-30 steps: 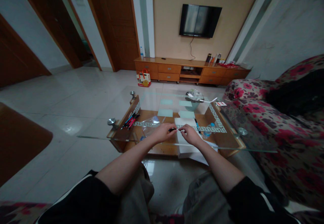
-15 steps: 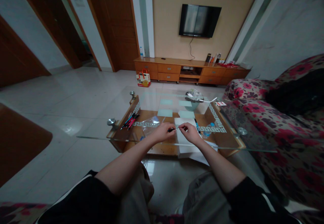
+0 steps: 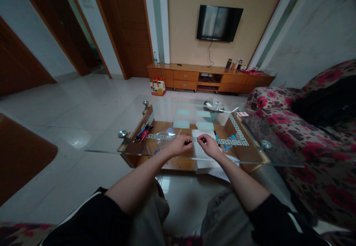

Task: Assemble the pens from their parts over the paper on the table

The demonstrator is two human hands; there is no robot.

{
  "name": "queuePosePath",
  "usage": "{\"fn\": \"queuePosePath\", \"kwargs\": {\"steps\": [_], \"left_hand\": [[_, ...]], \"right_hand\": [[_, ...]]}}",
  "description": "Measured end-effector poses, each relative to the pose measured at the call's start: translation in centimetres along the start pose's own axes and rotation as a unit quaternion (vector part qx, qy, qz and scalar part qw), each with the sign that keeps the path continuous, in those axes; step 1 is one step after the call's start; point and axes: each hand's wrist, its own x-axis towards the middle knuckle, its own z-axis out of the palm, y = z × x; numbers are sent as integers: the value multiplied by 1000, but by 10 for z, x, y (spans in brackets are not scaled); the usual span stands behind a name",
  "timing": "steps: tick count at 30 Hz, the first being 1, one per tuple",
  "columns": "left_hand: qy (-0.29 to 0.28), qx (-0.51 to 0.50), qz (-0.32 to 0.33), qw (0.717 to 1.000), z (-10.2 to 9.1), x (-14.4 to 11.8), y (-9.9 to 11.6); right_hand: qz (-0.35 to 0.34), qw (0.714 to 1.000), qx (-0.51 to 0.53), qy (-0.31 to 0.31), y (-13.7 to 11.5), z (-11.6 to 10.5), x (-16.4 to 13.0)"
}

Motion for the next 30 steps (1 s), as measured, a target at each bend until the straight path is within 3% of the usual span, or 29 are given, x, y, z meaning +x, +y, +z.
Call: {"fn": "queuePosePath", "kwargs": {"steps": [19,30], "left_hand": [[3,24,-42,999,2,-2,-5],[1,2,-35,999,4,0,-7]], "right_hand": [[24,998,53,-15,-5,0,2],[18,997,70,-20,-11,1,1]]}}
